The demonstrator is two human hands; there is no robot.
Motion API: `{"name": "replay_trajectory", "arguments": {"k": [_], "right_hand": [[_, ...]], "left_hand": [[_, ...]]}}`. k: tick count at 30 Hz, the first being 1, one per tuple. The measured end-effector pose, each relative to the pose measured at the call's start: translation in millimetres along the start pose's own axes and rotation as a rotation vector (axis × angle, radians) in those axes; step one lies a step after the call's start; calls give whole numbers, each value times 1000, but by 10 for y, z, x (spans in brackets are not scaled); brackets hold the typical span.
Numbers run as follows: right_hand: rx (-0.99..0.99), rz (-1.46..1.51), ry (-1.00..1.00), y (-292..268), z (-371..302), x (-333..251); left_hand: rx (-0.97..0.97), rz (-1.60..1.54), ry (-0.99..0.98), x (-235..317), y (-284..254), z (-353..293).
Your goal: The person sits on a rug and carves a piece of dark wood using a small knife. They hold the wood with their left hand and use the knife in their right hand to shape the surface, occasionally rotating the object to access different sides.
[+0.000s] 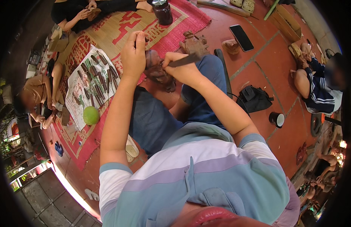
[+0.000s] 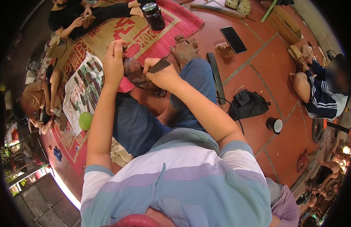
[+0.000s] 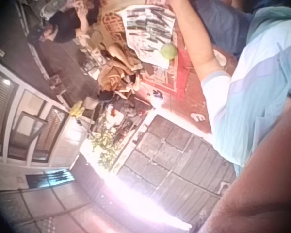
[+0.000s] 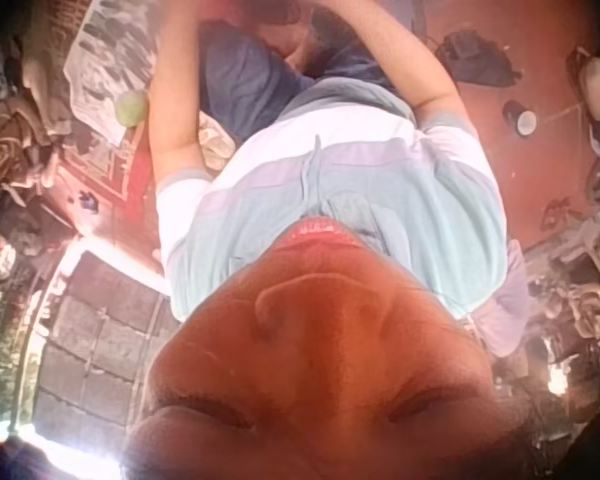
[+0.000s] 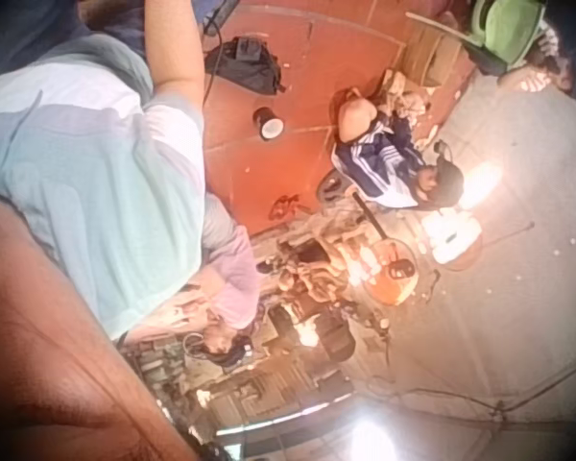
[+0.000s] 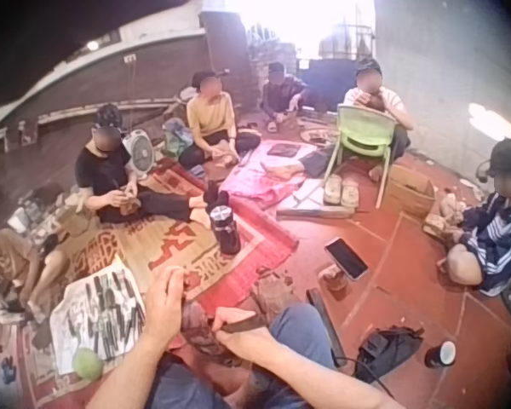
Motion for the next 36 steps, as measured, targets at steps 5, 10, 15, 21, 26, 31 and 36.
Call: {"name": "replay_trajectory", "arguments": {"k": [5, 10, 15, 21, 26, 31, 36], "right_hand": [[-57, 246, 217, -152, 105, 349], [-54, 104, 118, -34, -7, 177], [163, 363, 211, -524, 5, 623], [279, 460, 390, -1073, -436, 1146], [379, 517, 394, -1135, -532, 1187], [339, 455, 320, -1054, -499, 1191], [370, 448, 325, -1095, -544, 1204]], "left_hand": [[-40, 32, 3, 11, 28, 33], [-20, 33, 17, -41, 2, 12], [48, 48, 16, -13, -49, -41], [-141, -232, -118, -351, -180, -98], [-146, -300, -162, -320, -222, -359], [-151, -353, -277, -364, -251, -402], [-175, -264, -325, -260, -309, -501]]}}
Point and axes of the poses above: each hand's wrist, its own z-axis towards the middle knuckle, its own y-axis out of the palm, x = y × z, the point moved 6 cm from there along z, towards the middle knuckle, and after that the axes turned 5 degrees about z, right-handed, at the moved point
